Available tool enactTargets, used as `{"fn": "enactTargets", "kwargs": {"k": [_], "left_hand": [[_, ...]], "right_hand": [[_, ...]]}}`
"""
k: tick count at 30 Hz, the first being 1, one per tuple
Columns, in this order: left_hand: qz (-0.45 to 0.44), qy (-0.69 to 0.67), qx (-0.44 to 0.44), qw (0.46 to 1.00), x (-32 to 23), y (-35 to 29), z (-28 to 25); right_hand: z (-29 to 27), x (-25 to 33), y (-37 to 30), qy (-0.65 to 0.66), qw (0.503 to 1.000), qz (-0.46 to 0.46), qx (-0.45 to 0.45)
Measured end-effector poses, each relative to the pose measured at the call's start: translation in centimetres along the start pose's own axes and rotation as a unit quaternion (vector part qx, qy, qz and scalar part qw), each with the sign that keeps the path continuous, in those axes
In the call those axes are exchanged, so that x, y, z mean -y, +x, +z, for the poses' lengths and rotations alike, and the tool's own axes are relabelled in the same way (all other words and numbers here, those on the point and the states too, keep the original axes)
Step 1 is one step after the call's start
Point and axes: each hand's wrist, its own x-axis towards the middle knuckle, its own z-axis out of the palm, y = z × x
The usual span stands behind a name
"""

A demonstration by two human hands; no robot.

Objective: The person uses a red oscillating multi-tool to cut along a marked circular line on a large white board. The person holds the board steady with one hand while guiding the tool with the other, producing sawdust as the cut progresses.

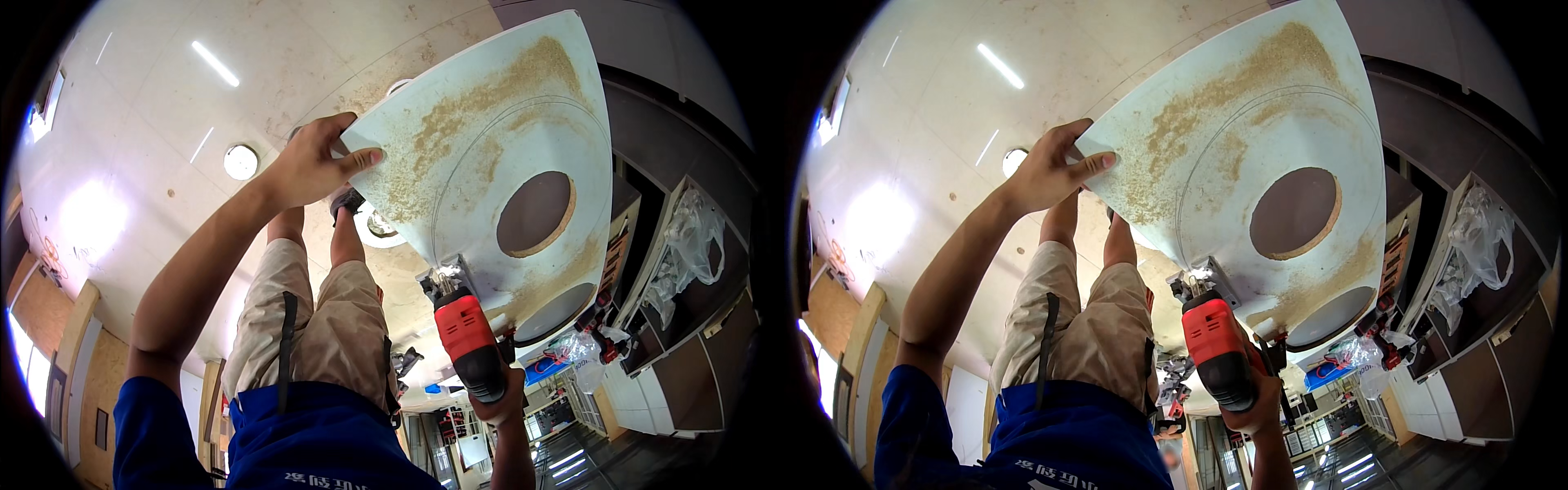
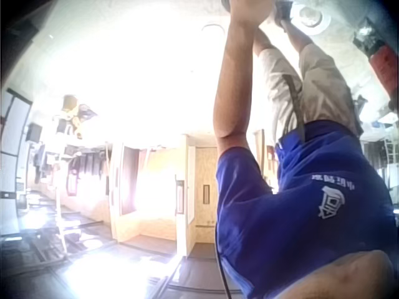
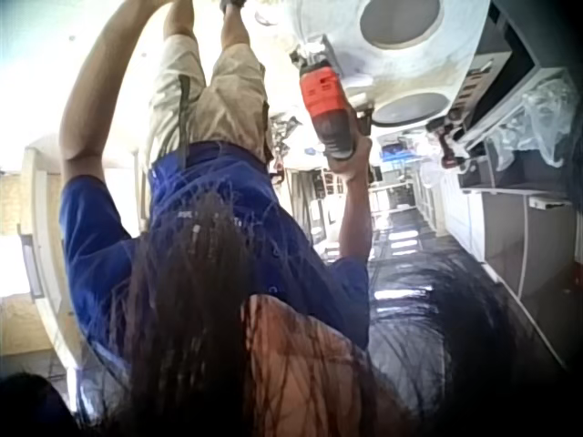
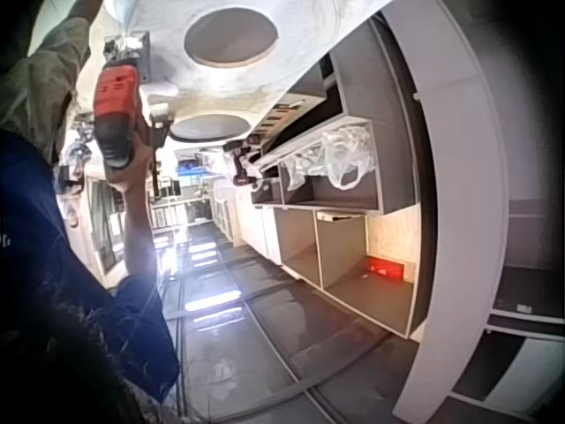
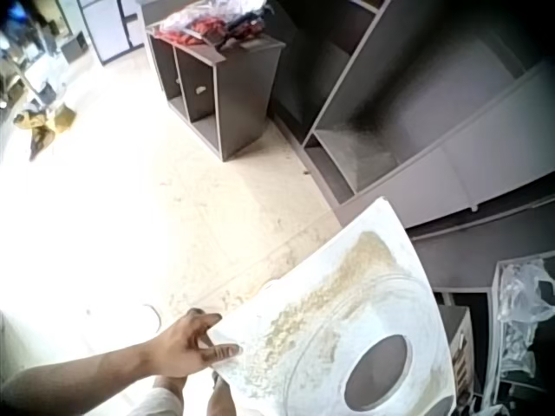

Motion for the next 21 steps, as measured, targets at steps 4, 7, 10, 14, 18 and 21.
{"fn": "enactTargets", "kwargs": {"k": [4, 7, 10, 14, 18, 21], "left_hand": [[0.000, 0.013, -0.006, 1.000, -0.2, 0.0, -0.1], [-0.003, 0.015, -0.009, 1.000, -0.1, 0.0, -0.2], [-0.015, 0.010, -0.004, 1.000, -0.4, 0.0, 0.0], [-0.021, 0.000, 0.007, 1.000, -0.4, 0.1, 0.1], [0.002, -0.019, -0.027, 0.999, 0.2, -0.1, 0.4], [0.002, -0.026, -0.021, 0.999, 0.3, -0.1, 0.4]], "right_hand": [[-0.1, 0.2, 0.4, -0.006, 1.000, -0.009, 0.001], [-0.3, 0.3, 0.8, -0.005, 1.000, -0.021, 0.002], [-0.3, 0.5, 0.7, 0.002, 1.000, -0.023, 0.000], [-0.4, 0.9, 0.5, -0.006, 1.000, -0.017, -0.002], [-0.5, 0.8, 0.4, -0.005, 1.000, -0.020, -0.001], [-0.4, 1.2, 0.5, -0.006, 1.000, -0.013, -0.001]]}}
